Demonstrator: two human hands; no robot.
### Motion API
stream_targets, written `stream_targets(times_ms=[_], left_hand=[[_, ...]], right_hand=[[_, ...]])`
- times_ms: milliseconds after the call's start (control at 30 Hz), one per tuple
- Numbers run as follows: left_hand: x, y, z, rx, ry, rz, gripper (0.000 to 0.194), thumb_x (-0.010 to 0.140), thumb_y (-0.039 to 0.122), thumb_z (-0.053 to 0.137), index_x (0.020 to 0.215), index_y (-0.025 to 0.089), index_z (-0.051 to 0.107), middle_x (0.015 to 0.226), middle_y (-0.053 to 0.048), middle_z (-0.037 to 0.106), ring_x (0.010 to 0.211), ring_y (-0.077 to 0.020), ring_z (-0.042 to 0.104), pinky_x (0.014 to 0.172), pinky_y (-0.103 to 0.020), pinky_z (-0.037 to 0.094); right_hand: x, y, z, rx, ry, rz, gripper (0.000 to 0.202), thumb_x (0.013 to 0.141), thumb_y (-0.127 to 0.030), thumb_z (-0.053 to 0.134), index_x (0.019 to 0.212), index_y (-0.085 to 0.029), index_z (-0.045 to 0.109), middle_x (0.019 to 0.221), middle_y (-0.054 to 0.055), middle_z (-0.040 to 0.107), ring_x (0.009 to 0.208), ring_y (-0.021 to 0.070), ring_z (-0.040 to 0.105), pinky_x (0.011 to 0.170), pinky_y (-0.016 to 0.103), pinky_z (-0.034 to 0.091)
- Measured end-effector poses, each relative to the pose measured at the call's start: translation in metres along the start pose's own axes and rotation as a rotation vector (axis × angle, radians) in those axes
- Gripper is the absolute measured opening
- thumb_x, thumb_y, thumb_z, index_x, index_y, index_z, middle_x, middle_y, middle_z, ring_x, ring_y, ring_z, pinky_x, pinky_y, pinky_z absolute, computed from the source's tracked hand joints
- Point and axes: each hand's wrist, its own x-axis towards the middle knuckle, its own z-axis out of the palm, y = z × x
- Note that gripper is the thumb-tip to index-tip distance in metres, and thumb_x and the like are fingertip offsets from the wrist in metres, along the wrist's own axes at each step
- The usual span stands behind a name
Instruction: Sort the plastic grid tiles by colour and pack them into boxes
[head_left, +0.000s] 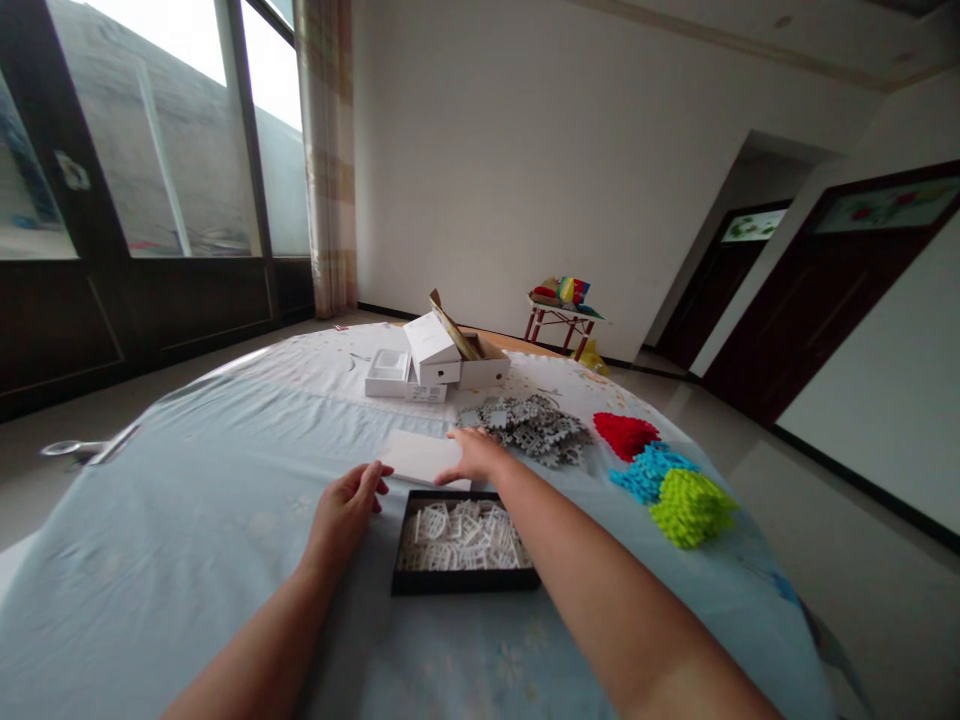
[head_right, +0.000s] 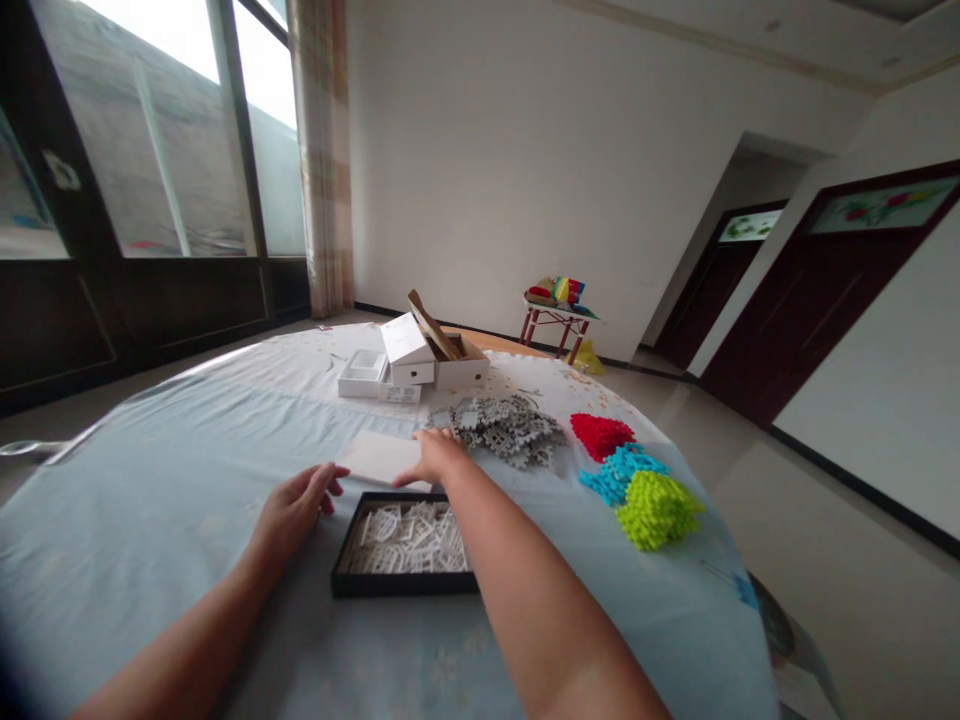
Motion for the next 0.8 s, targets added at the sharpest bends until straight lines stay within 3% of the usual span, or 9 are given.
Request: stream_targets(times_ms=[100,233,400,500,633,733,800], left_hand=[[-0.002,0.001,0.001,0.052,-0.034,0.037,0.046,0.075,0.055,0.044,0.082,0.015,0.064,0.064,-0.002,0.060,0.053,-0.0145,0.054,0.053,-0.027,0.044],[-0.006,0.008,0.000,0.196,-0.105,0.193,0.039,0.077,0.049,0.047,0.092,0.018,0.064,0.090,-0.007,0.064,0.075,-0.0185,0.059,0.062,-0.028,0.047],[-0.017,0.035,0.001,0.442,-0.157,0.517,0.032,0.079,0.042,0.048,0.100,0.023,0.064,0.101,-0.007,0.063,0.097,-0.0222,0.055,0.084,-0.036,0.042],[-0.028,0.053,0.007,0.556,-0.335,0.652,0.031,0.081,0.040,0.047,0.102,0.024,0.064,0.096,-0.006,0.066,0.092,-0.0216,0.057,0.085,-0.036,0.040],[-0.038,0.062,0.017,0.670,-0.554,0.647,0.032,0.084,0.042,0.041,0.096,0.024,0.065,0.089,-0.007,0.067,0.084,-0.0218,0.059,0.077,-0.033,0.042],[-0.040,0.061,0.020,0.759,-0.585,0.620,0.033,0.085,0.041,0.039,0.080,0.023,0.066,0.082,-0.007,0.067,0.081,-0.0222,0.059,0.074,-0.033,0.041],[-0.041,0.063,0.021,0.787,-0.564,0.628,0.032,0.085,0.041,0.039,0.081,0.023,0.066,0.082,-0.006,0.067,0.081,-0.0221,0.059,0.075,-0.034,0.040]], right_hand=[[0.003,-0.007,0.005,-0.084,-0.069,0.000,0.086,0.045,-0.057,0.075,0.121,-0.024,0.050,0.120,0.013,0.053,0.113,0.0344,0.041,0.090,0.045,0.033],[0.000,-0.010,-0.001,-0.121,-0.036,-0.003,0.086,0.045,-0.056,0.076,0.121,-0.025,0.050,0.117,0.013,0.052,0.111,0.0344,0.041,0.088,0.044,0.034],[-0.023,0.002,-0.029,-0.013,0.176,-0.018,0.088,0.050,-0.054,0.074,0.127,-0.025,0.043,0.119,0.011,0.046,0.111,0.0302,0.040,0.091,0.041,0.032],[-0.046,0.016,-0.042,0.065,0.325,-0.016,0.084,0.053,-0.052,0.072,0.126,-0.024,0.043,0.120,0.009,0.045,0.111,0.0267,0.039,0.095,0.039,0.030],[-0.081,0.034,-0.046,0.161,0.418,-0.049,0.078,0.057,-0.049,0.072,0.124,-0.022,0.045,0.120,0.009,0.045,0.113,0.0249,0.039,0.098,0.037,0.029],[-0.100,0.043,-0.043,0.204,0.436,-0.045,0.074,0.058,-0.047,0.072,0.123,-0.022,0.046,0.120,0.009,0.045,0.113,0.0252,0.039,0.099,0.039,0.028],[-0.107,0.048,-0.042,0.227,0.443,-0.040,0.073,0.058,-0.046,0.072,0.123,-0.023,0.046,0.121,0.009,0.045,0.114,0.0252,0.039,0.099,0.039,0.029]])
